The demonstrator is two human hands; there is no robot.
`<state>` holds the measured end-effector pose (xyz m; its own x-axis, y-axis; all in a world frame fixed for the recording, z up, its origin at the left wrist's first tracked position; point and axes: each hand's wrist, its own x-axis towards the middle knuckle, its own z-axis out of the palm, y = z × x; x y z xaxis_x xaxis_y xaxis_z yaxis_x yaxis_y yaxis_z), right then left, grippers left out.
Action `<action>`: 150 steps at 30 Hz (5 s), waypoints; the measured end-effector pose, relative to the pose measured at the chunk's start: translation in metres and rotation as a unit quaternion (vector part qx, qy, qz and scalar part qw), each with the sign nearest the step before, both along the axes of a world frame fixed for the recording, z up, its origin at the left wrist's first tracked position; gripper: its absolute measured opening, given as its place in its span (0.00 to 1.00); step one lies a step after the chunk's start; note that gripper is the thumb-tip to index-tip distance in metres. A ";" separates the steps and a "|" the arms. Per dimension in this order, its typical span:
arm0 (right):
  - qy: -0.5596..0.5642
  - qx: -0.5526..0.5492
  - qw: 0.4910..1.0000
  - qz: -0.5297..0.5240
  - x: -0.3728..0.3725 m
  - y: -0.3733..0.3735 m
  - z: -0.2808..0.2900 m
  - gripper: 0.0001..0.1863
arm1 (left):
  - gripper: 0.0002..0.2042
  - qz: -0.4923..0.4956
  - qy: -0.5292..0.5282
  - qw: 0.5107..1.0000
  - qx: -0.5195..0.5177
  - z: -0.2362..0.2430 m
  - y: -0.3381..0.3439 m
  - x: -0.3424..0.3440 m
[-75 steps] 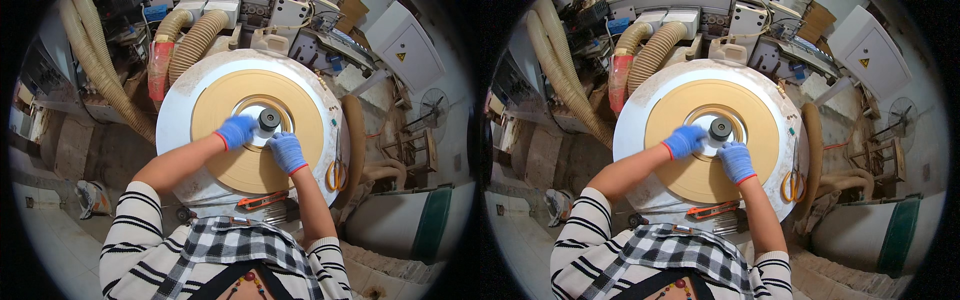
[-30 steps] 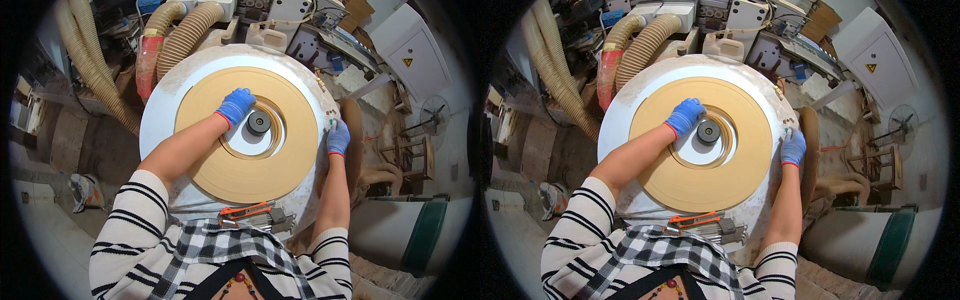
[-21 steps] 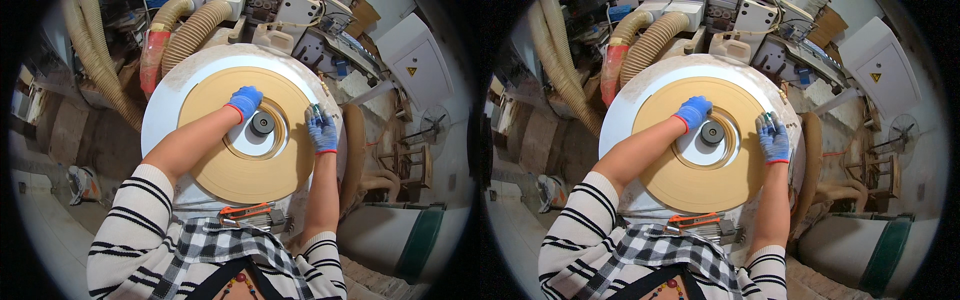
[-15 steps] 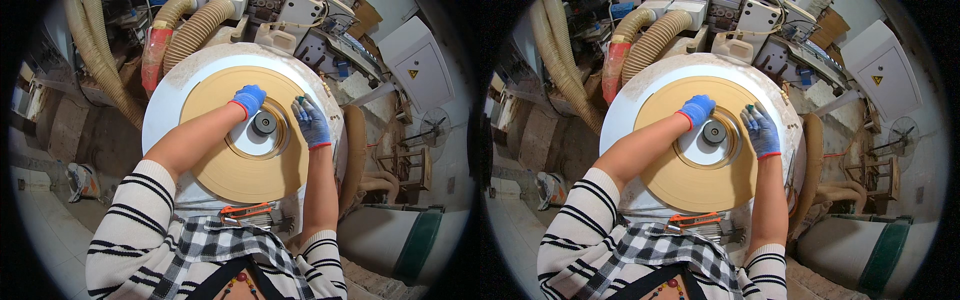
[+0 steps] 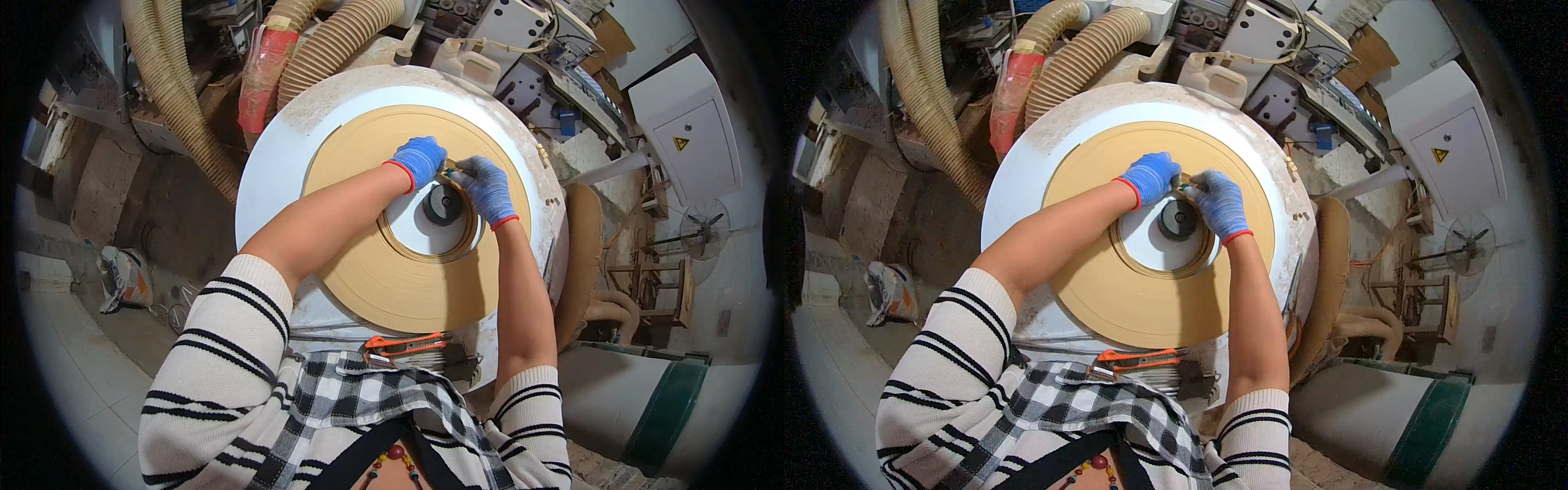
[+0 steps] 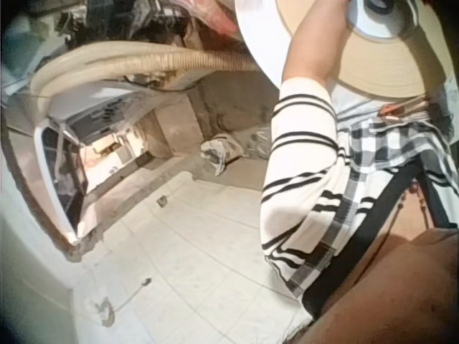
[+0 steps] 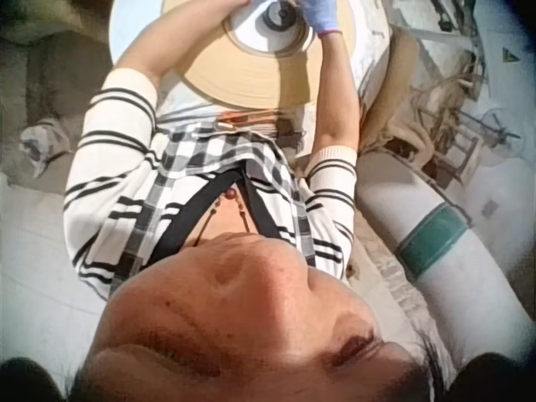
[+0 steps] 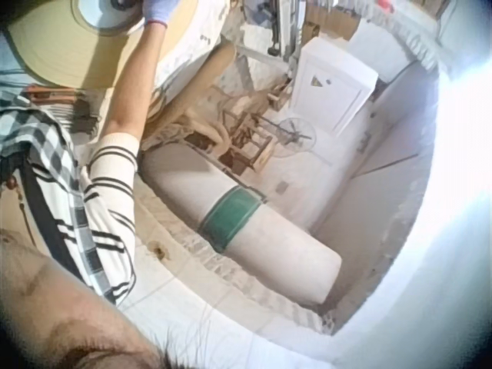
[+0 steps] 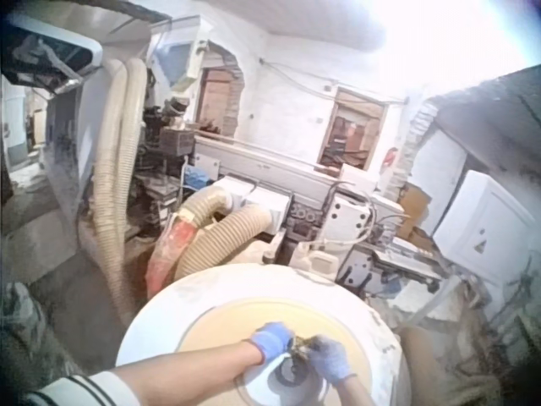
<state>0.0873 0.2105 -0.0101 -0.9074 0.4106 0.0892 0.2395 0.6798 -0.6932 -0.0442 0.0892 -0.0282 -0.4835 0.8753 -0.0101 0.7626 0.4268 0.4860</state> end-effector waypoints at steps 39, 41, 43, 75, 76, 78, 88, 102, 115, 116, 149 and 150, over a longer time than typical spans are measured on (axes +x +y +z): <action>0.066 0.214 0.954 0.199 -0.036 -0.167 0.036 0.15 | 0.15 0.310 -0.296 0.828 0.362 0.054 -0.353 -0.063; 0.070 0.272 0.938 0.204 -0.043 -0.204 0.021 0.18 | 0.16 0.353 -0.268 0.823 0.356 0.051 -0.404 -0.026; 0.079 0.340 0.918 0.190 -0.053 -0.222 0.001 0.17 | 0.15 0.389 -0.259 0.813 0.348 0.043 -0.448 0.018; -0.249 0.126 0.938 0.205 -0.216 -0.428 0.037 0.06 | 0.15 0.418 -0.387 0.776 0.271 -0.106 -0.781 -0.200; -0.253 0.124 0.936 0.210 -0.237 -0.433 0.041 0.06 | 0.15 0.409 -0.376 0.786 0.271 -0.089 -0.774 -0.233; -0.225 0.172 0.934 0.219 -0.274 -0.425 0.024 0.07 | 0.15 0.396 -0.362 0.802 0.262 -0.078 -0.770 -0.287; -0.177 0.059 0.968 0.168 -0.522 -0.386 0.006 0.04 | 0.15 0.384 -0.380 0.814 0.215 -0.088 -0.788 -0.489; -0.069 0.368 0.926 -0.041 -0.880 -0.348 0.059 0.06 | 0.14 0.069 -0.003 0.989 0.134 -0.032 -0.606 -0.872; 0.104 0.118 0.982 0.108 -0.918 -0.258 -0.075 0.11 | 0.19 -0.035 0.382 0.921 -0.066 -0.048 -0.331 -0.934; 0.120 0.063 0.990 -0.032 -0.931 -0.309 -0.073 0.10 | 0.19 -0.003 0.379 0.921 -0.090 -0.067 -0.317 -0.955; 0.140 0.193 0.941 -0.239 -0.787 -0.436 0.112 0.04 | 0.09 -0.036 0.010 0.999 -0.023 -0.020 -0.538 -0.919; 0.152 0.193 0.938 -0.244 -0.782 -0.457 0.125 0.04 | 0.09 -0.028 -0.010 0.999 -0.034 -0.018 -0.544 -0.913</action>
<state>-0.6946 -0.2461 0.1146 -0.5277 0.6547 0.5412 0.4182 0.7548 -0.5054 -0.9575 -0.4551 -0.0458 -0.4329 0.8979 -0.0799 0.7762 0.4164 0.4734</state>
